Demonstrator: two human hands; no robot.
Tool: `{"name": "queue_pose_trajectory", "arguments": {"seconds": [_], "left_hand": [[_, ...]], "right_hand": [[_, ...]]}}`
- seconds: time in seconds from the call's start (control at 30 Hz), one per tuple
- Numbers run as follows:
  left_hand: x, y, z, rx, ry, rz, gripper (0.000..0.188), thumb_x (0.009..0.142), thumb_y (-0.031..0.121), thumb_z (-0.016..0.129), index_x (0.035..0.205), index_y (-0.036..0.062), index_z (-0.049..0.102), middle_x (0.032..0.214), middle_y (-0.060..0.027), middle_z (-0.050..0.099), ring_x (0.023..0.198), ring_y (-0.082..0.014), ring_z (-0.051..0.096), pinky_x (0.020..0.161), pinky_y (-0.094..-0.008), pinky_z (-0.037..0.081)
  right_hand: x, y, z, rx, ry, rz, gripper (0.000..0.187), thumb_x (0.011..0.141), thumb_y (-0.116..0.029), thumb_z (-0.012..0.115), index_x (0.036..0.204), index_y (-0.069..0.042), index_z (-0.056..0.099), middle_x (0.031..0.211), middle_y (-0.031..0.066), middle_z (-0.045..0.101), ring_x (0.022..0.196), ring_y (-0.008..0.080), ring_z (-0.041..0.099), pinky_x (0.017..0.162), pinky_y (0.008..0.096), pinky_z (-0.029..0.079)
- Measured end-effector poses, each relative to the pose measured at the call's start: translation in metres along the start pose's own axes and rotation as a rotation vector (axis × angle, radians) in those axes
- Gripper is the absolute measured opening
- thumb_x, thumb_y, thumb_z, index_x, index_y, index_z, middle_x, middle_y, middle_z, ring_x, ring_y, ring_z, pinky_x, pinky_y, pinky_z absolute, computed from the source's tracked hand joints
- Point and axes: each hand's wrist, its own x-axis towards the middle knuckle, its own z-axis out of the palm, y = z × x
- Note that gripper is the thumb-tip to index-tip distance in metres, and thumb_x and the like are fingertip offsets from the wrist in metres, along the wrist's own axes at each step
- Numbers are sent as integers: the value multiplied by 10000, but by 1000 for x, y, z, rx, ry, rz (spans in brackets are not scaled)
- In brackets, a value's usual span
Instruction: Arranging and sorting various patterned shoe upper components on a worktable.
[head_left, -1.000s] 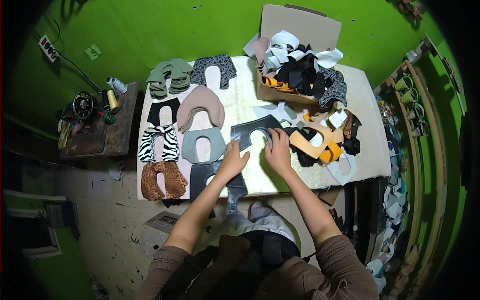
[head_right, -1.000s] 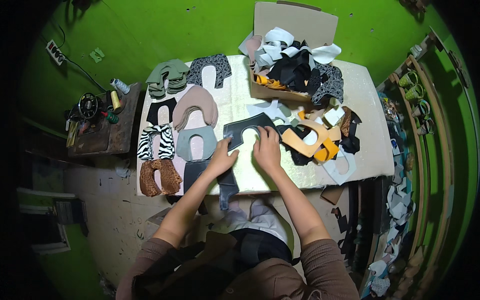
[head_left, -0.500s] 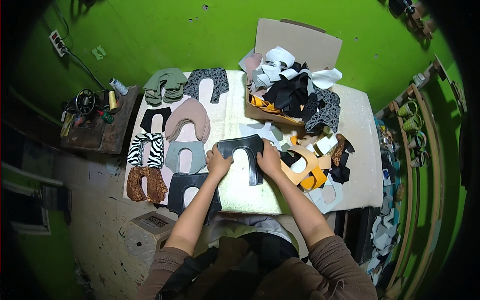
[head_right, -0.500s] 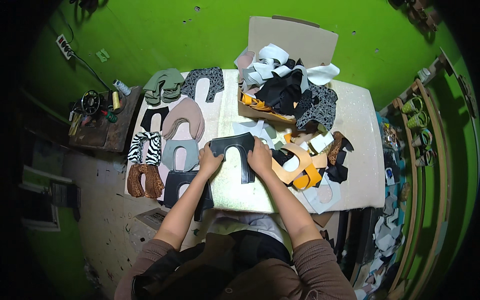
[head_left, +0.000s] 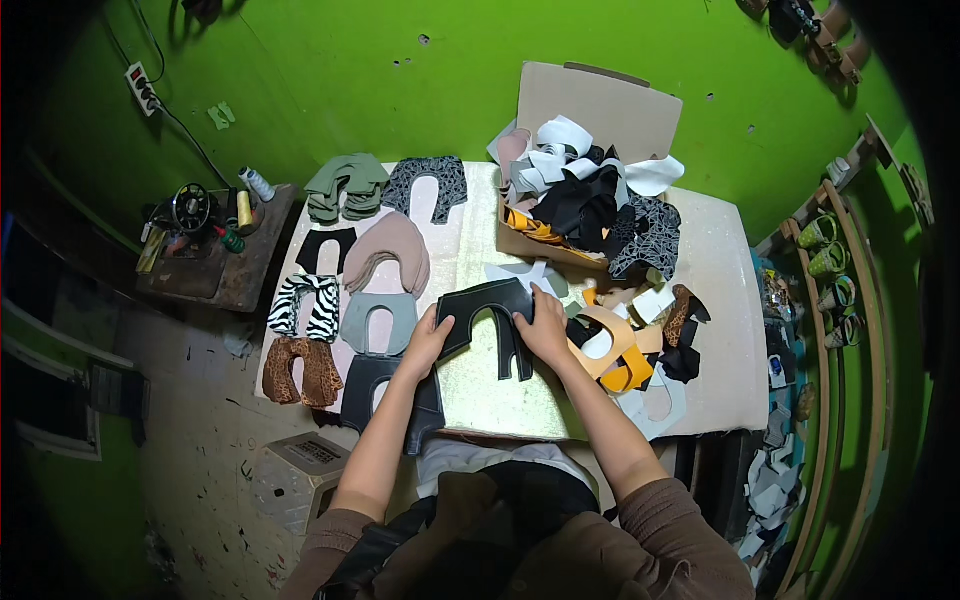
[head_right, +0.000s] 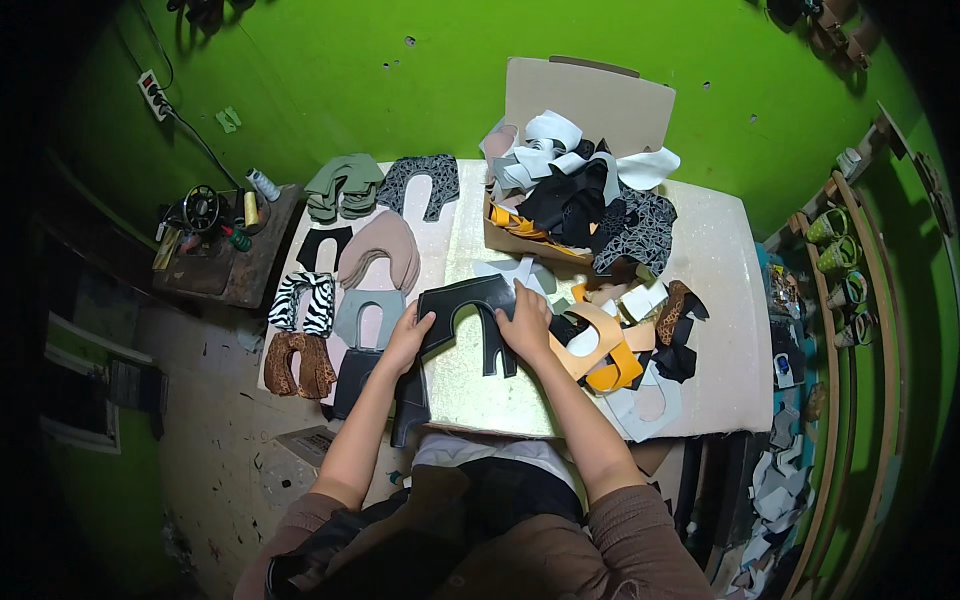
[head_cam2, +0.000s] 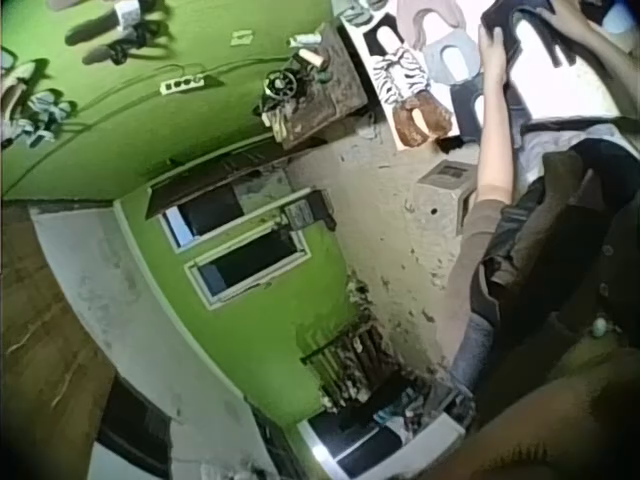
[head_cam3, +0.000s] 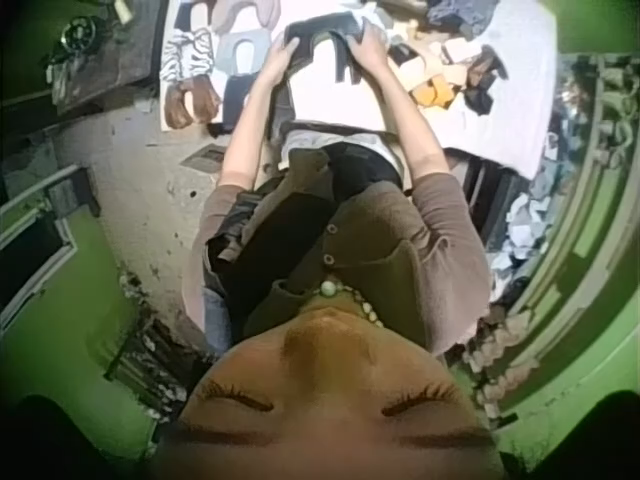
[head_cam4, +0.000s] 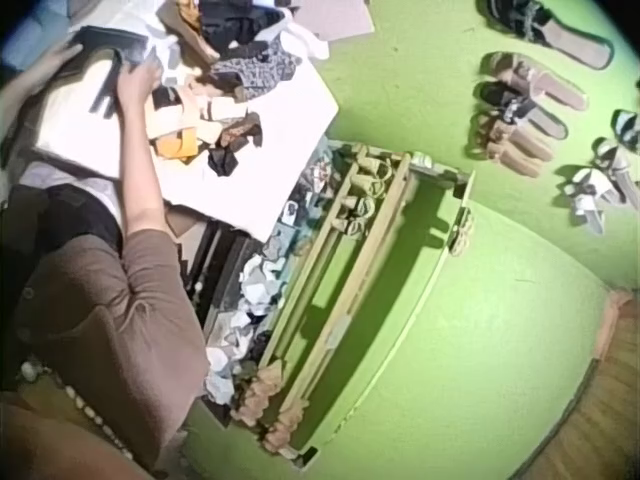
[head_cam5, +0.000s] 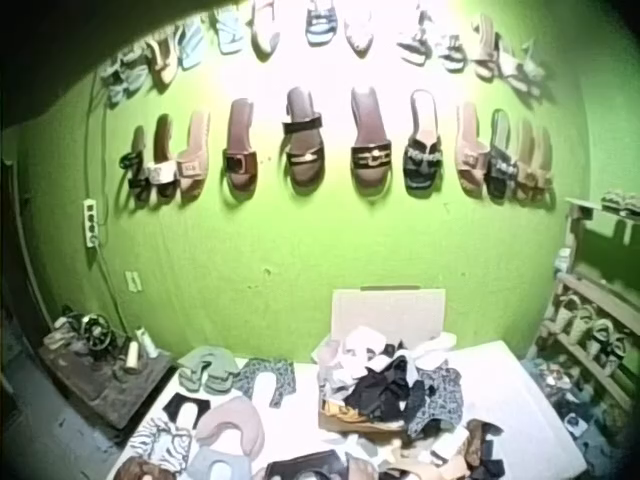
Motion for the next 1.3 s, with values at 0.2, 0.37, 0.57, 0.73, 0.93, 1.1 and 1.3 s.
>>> {"name": "queue_pose_trajectory", "arguments": {"seconds": [0.2,0.37,0.57,0.73,0.93,1.1,1.3], "left_hand": [[-19,37,-19,-251,-138,-47,347,898,84,475,1229,27,388,1076,-87,563,925,-132,569,799,-255,464],[-37,62,-39,-352,-266,-55,346,880,107,495,1204,30,404,1096,-169,562,945,-275,604,775,-350,519],[-62,76,-84,-403,-305,-154,321,858,120,534,1138,-12,449,984,-154,601,801,-233,635,704,-342,542],[-80,83,-116,-454,-374,-176,277,847,119,545,1084,-5,472,911,-141,611,755,-227,636,677,-334,548],[-95,62,-150,-283,-213,-186,273,855,125,551,1084,-7,484,938,-114,608,781,-187,624,686,-299,529],[-95,-17,-186,175,-2,-8,281,836,94,575,1066,-30,475,932,-121,595,790,-126,569,698,-242,465],[-93,-45,-196,674,7,70,480,740,132,637,1162,-29,475,979,-176,564,821,-282,567,759,-346,452]], "right_hand": [[6,-26,-7,388,-26,-106,486,770,-166,601,1215,-31,459,1085,153,509,958,271,516,866,333,402],[10,-43,9,499,9,-165,414,784,-83,578,1186,-34,493,1049,121,523,901,212,518,831,308,415],[-9,-82,24,912,-235,12,501,807,-174,609,1261,-54,435,1164,114,500,1105,199,456,930,293,364],[-47,-107,40,1327,-560,259,483,816,-188,608,1233,-18,434,1121,79,540,1001,145,520,864,258,407],[-76,-122,66,1218,-465,316,417,819,-149,596,1186,-5,461,1039,80,580,888,137,563,775,242,447],[-99,-117,97,729,-272,334,384,804,-129,569,1162,-28,473,904,108,580,782,143,558,693,264,448],[-118,-119,121,491,-51,368,385,767,-104,541,1137,-14,488,912,176,581,807,271,579,741,332,447]]}}
